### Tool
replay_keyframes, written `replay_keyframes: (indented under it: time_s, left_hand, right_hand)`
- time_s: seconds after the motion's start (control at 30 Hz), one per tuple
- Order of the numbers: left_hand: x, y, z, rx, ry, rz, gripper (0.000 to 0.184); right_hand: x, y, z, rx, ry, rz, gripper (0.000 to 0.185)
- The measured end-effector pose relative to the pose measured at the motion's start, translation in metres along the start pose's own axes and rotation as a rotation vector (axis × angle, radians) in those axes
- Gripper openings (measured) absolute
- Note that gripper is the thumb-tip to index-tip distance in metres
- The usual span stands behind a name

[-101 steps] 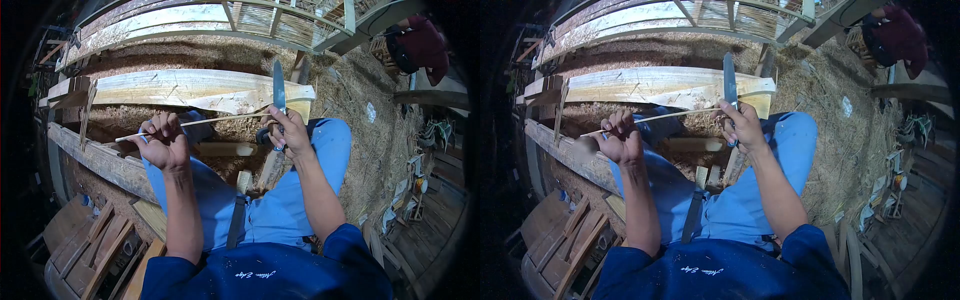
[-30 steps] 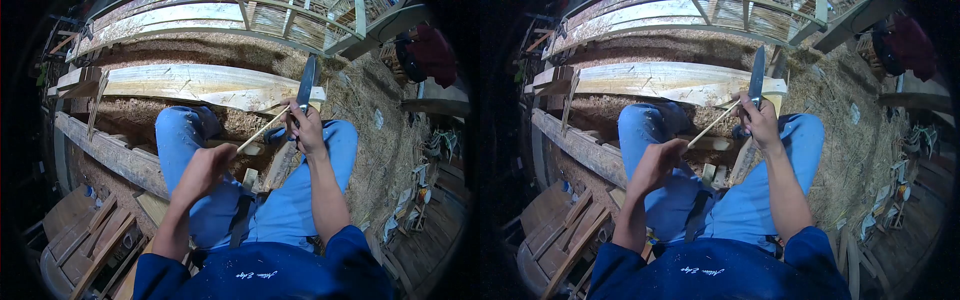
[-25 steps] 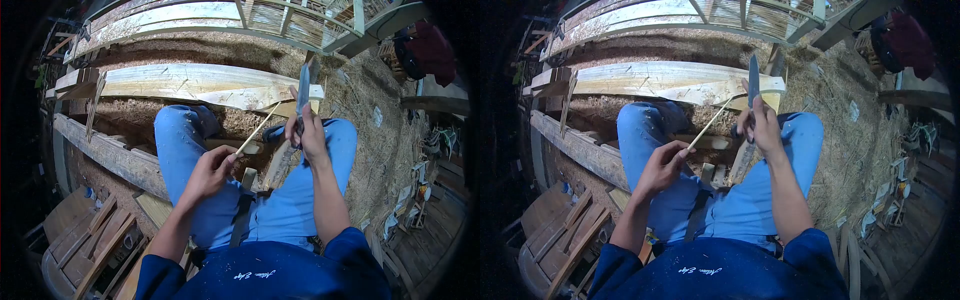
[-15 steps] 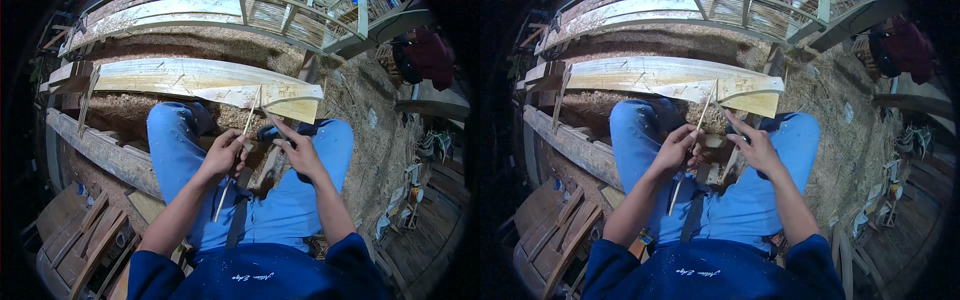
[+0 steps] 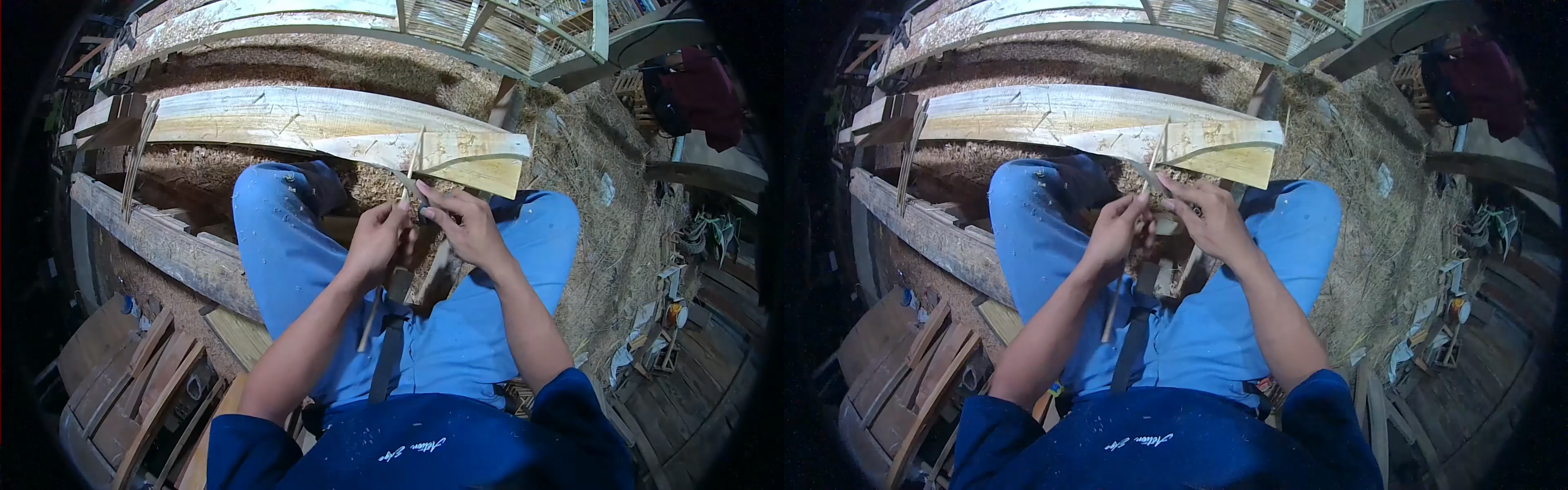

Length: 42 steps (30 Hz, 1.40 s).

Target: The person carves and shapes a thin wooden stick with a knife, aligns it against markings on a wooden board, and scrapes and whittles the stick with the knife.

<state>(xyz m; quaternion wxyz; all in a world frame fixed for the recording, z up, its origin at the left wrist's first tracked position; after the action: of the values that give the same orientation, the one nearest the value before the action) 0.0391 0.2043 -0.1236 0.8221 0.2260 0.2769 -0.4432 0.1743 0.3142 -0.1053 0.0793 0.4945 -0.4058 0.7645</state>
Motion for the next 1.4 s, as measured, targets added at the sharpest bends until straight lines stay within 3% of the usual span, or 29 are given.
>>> replay_keyframes:
  time_s: [0.1,0.23,0.3,0.53,0.93,1.17,1.23,1.4]
  left_hand:
    - [-0.007,0.009,-0.007,-0.068,-0.036,0.337,0.03]
    - [-0.01,0.006,0.0,0.013,0.055,0.202,0.028]
    - [-0.014,0.005,0.004,-0.007,0.113,0.119,0.035]
    - [-0.024,0.003,0.021,-0.008,0.075,0.135,0.045]
    - [-0.009,-0.003,0.01,-0.083,0.053,0.219,0.034]
    - [-0.013,-0.002,0.015,-0.021,0.007,0.233,0.036]
    - [-0.013,-0.002,0.016,-0.006,0.004,0.234,0.036]
    - [-0.011,-0.003,0.014,-0.012,-0.031,0.235,0.039]
  right_hand:
    - [0.002,0.007,-0.001,0.012,-0.016,-0.102,0.043]
    - [0.004,0.004,-0.001,-0.038,-0.061,-0.161,0.045]
    - [0.0,0.004,0.001,-0.056,-0.103,-0.161,0.047]
    - [0.003,0.002,0.009,0.012,-0.142,-0.097,0.054]
    - [0.006,0.006,0.008,-0.087,-0.117,0.032,0.048]
    - [0.003,0.006,0.004,-0.14,-0.136,0.003,0.05]
    - [0.005,0.007,0.004,-0.191,-0.263,-0.07,0.052]
    - [0.006,0.005,0.008,-0.134,-0.2,-0.112,0.052]
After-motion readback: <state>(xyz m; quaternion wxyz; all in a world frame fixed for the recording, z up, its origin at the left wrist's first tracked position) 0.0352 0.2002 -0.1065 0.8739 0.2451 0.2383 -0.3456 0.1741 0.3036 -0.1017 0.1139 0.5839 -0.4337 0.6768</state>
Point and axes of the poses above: each hand's wrist, its own z-axis away from the middle knuckle, its own y-axis out of the palm, x = y × z, the point moved 3 cm from there along -z, towards the middle knuckle, and after that the axes turned 5 degrees about -x, right-handed, at the moved point
